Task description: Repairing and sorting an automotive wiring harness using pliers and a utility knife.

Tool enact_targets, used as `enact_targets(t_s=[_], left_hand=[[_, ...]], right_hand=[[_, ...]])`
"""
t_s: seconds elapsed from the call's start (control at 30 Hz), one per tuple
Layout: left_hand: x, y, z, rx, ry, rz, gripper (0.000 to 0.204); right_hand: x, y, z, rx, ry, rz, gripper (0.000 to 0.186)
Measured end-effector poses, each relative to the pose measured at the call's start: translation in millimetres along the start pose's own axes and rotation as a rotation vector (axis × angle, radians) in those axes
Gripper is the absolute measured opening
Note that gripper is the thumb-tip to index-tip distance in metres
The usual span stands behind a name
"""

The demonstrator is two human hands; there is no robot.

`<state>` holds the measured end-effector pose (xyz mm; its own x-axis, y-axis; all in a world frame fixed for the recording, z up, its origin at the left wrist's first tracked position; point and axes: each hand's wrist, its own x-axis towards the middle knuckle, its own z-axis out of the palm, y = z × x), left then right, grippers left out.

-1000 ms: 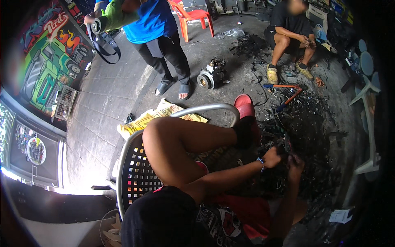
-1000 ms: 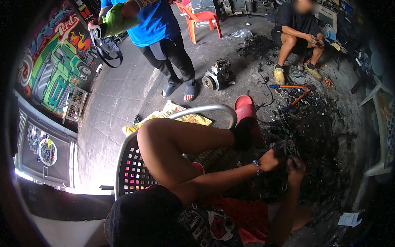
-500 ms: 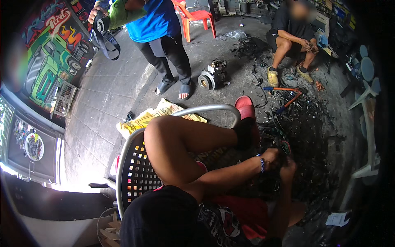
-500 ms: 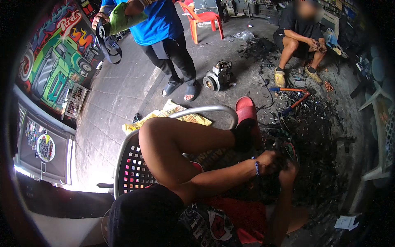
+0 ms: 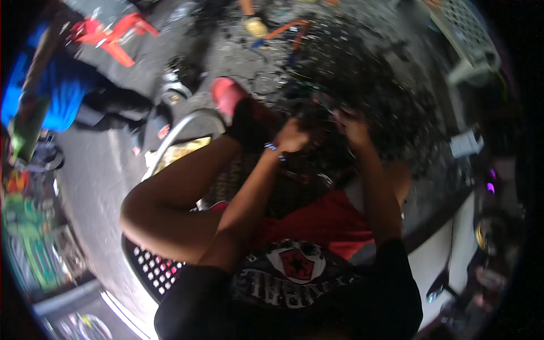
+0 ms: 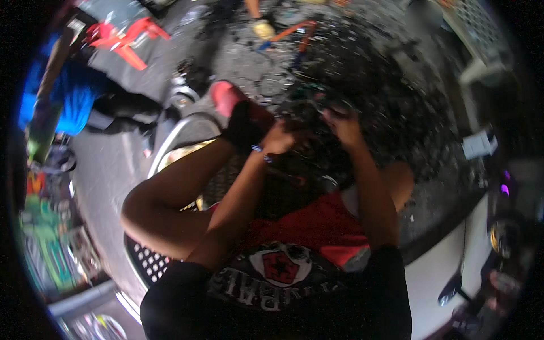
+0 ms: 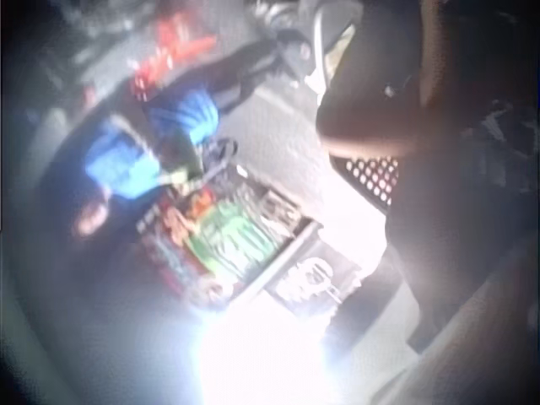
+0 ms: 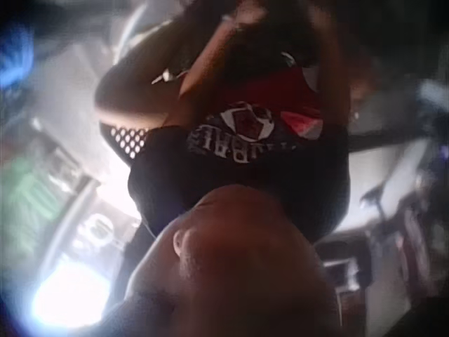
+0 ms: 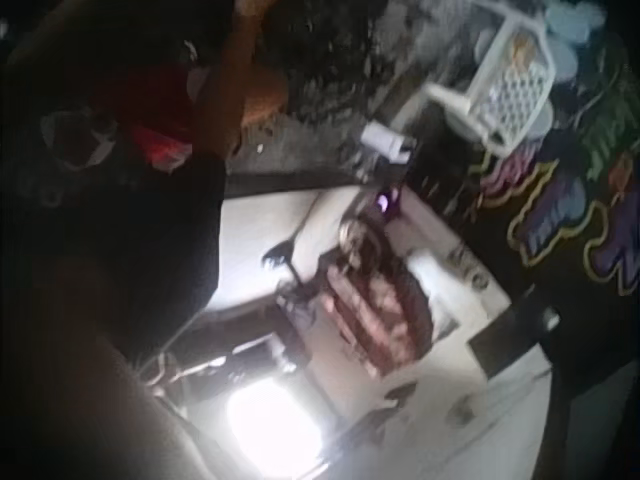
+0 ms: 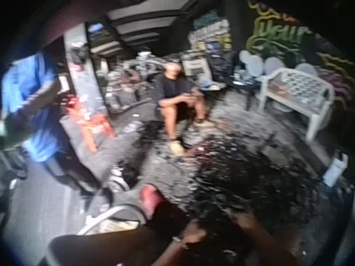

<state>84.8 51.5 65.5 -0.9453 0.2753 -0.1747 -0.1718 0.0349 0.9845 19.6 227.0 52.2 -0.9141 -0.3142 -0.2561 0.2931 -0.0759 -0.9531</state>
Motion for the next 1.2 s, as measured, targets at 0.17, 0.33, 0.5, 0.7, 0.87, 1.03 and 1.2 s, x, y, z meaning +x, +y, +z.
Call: enact_targets(t_s=[0.17,0.33,0.5,0.7,0.87,1.03,1.2], left_hand=[[28.7,-32.5,30.4,-0.176,0.176,0.158,0.026],[34.4,-33.3,47.9,-1.016,-0.005,0.082,0.064],[38.7,-23.2,50.8,-1.172,-0.052,0.148,0.052],[31.7,-57.6,32.0,0.331,0.438,0.311,0.009],[36.8,-59.4,69.7,-0.422,0.452,0.337,0.019],[35.6,-37.0,72.2,-0.735,0.237,0.210,0.031],[38.6,-44.6,61.6,-0.737,0.196,0.260,0.026]], right_hand=[[-13.5,-11.0,-22.8,0.038,-0.129,0.202,0.012],[-17.4,-8.9,-25.5,0.252,-0.293,0.310,0.013],[-11.9,-3.3,-33.5,0.317,-0.490,0.424,0.015],[-11.4,-6.4,-18.1,-0.053,-0.193,0.293,0.011],[-20.2,-15.1,-38.1,0.087,-0.174,0.221,0.010],[-3.6,6.2,-60.1,0.259,-0.405,0.235,0.012],[-2.8,1.6,-48.4,0.084,-0.277,0.357,0.011]])
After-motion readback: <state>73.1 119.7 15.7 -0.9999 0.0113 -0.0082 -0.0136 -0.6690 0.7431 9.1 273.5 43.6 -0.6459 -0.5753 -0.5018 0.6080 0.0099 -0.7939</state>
